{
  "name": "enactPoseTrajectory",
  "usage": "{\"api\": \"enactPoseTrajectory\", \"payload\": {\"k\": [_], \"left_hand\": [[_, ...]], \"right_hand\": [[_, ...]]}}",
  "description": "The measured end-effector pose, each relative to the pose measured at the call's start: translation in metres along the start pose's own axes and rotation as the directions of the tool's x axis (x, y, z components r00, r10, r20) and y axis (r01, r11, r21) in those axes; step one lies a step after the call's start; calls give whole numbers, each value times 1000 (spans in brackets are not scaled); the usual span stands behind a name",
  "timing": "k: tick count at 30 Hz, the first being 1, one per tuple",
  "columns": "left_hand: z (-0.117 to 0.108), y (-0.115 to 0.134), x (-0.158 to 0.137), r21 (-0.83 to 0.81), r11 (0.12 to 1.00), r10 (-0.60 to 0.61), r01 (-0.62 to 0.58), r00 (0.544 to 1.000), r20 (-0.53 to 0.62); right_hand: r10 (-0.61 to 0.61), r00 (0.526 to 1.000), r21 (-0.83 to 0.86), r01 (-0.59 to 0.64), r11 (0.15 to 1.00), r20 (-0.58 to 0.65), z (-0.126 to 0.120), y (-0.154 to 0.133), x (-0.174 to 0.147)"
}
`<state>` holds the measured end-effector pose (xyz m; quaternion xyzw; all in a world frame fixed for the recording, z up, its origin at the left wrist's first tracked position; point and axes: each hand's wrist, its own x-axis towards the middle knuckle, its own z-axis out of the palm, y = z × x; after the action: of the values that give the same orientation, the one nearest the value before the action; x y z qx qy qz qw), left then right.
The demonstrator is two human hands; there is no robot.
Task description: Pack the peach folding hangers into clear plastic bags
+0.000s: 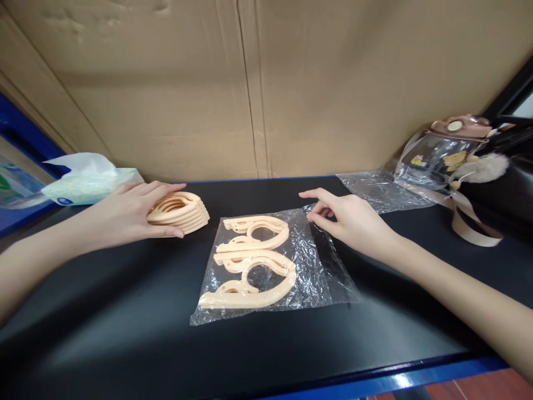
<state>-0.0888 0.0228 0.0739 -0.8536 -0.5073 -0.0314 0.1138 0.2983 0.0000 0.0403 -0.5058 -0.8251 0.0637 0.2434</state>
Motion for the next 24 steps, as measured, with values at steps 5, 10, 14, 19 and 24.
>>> {"api": "enactPoseTrajectory", "payload": {"k": [5, 10, 14, 19, 24], "left_hand": [[2, 0, 2, -101, 995, -14, 9, 999, -52], [-12, 13, 0, -99, 995, -8, 4, 999, -37], [-15, 27, -2, -102, 995, 13, -24, 994, -109], [0, 57, -5, -71, 971, 207, -230, 948, -243], [0, 103, -14, 0, 919, 365, -394, 853, -374]], "right_hand": [[9, 1000, 22, -9, 1000, -3, 0, 1, 0], [20, 999, 79, -16, 997, -50, -1, 0, 1], [7, 989, 117, 11, 993, -150, -3, -7, 1], [34, 992, 245, -3, 969, -122, -3, -32, -7], [3, 993, 507, -65, 859, 122, 0, -63, -18]]}}
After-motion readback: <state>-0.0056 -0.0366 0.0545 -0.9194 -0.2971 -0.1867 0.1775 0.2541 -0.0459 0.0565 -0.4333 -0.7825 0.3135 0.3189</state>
